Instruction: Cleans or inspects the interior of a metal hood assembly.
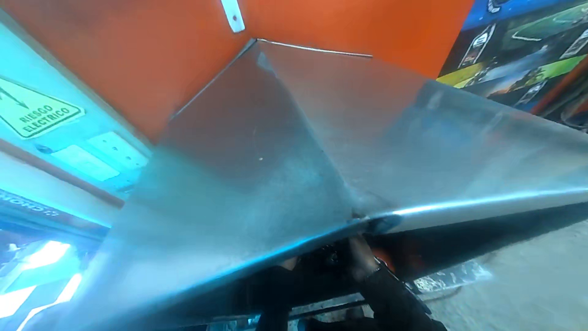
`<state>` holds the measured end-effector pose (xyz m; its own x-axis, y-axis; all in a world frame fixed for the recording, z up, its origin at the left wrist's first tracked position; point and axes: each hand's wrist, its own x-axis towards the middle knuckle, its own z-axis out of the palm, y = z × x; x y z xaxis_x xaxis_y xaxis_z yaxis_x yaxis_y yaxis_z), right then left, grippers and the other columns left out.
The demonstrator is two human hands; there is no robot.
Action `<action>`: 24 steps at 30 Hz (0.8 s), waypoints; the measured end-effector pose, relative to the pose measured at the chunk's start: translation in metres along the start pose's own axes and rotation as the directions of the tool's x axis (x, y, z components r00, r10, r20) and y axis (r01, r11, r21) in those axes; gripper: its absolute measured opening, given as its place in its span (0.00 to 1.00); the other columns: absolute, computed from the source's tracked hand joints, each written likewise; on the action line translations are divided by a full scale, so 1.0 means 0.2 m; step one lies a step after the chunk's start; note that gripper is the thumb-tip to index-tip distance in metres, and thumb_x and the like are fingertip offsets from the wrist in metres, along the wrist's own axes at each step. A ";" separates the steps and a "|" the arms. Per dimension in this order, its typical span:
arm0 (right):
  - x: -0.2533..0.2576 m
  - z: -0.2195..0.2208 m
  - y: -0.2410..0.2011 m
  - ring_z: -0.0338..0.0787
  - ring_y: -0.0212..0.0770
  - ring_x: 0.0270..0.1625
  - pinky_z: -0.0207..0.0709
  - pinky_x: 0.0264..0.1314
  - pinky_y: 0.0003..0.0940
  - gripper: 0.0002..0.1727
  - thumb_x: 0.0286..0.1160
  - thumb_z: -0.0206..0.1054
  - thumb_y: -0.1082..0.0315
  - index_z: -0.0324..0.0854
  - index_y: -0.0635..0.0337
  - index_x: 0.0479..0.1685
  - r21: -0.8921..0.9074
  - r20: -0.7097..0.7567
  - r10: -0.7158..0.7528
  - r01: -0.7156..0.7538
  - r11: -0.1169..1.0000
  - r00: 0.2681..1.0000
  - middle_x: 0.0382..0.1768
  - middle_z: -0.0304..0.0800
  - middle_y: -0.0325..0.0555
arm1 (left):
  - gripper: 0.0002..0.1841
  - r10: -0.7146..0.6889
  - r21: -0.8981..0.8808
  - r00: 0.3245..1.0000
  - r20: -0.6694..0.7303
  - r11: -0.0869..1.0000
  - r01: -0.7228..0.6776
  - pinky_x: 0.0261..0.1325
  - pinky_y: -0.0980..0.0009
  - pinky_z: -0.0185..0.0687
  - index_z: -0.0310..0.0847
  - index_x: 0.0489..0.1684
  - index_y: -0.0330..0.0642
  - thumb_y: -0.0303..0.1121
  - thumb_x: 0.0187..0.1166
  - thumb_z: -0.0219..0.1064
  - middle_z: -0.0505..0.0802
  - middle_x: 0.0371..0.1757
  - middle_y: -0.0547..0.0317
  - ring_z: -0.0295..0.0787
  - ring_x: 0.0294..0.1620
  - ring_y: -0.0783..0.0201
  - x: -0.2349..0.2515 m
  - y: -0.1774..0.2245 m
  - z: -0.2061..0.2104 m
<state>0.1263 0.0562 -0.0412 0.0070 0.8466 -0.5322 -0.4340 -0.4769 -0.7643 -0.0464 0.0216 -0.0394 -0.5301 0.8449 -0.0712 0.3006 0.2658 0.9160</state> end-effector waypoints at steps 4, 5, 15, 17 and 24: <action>0.00 -0.01 -0.06 0.88 0.35 0.35 0.85 0.34 0.35 0.16 0.92 0.53 0.55 0.77 0.58 0.56 0.014 0.018 -0.007 0.006 1.000 1.000 0.36 0.88 0.43 | 0.22 0.066 0.014 0.994 -0.083 0.998 -0.066 0.59 0.63 0.90 0.88 0.47 0.29 0.42 0.67 0.82 0.96 0.43 0.48 0.95 0.47 0.61 0.03 -0.20 0.02; 0.02 -0.01 -0.05 0.87 0.33 0.36 0.84 0.36 0.33 0.15 0.92 0.52 0.56 0.76 0.57 0.57 0.004 0.025 -0.009 0.009 1.000 1.000 0.37 0.87 0.41 | 0.23 0.040 0.054 0.997 -0.066 0.998 -0.037 0.62 0.60 0.89 0.87 0.50 0.27 0.40 0.68 0.81 0.95 0.45 0.44 0.94 0.50 0.57 0.02 -0.13 0.00; 0.02 -0.01 0.00 0.86 0.34 0.40 0.83 0.41 0.35 0.16 0.92 0.54 0.58 0.76 0.60 0.62 -0.086 0.004 -0.001 0.001 0.996 1.000 0.40 0.86 0.43 | 0.16 0.370 0.204 0.879 0.301 0.875 -0.438 0.63 0.64 0.87 0.89 0.54 0.28 0.34 0.80 0.69 0.96 0.51 0.44 0.94 0.52 0.58 -0.17 0.06 0.08; 0.05 -0.03 0.05 0.86 0.28 0.30 0.83 0.31 0.28 0.13 0.92 0.53 0.58 0.77 0.57 0.54 -0.082 0.079 -0.016 0.023 0.996 0.997 0.31 0.85 0.37 | 0.11 0.557 0.277 0.759 0.337 0.712 -0.646 0.63 0.55 0.88 0.95 0.46 0.36 0.32 0.76 0.71 0.97 0.49 0.46 0.95 0.52 0.51 -0.27 0.18 0.13; -0.07 0.05 -0.07 0.86 0.35 0.38 0.82 0.37 0.35 0.15 0.93 0.53 0.59 0.76 0.60 0.61 -0.062 -0.025 0.034 -0.036 0.997 0.999 0.41 0.86 0.45 | 0.15 0.036 0.292 0.987 0.159 0.953 -0.082 0.62 0.59 0.86 0.86 0.55 0.20 0.24 0.75 0.73 0.93 0.49 0.32 0.93 0.50 0.48 -0.12 0.23 -0.02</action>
<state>0.1234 0.0529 -0.0199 0.0148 0.8235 -0.5671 -0.3768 -0.5208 -0.7660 -0.0239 0.0121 0.0072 -0.3862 0.9170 -0.0996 0.5618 0.3195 0.7631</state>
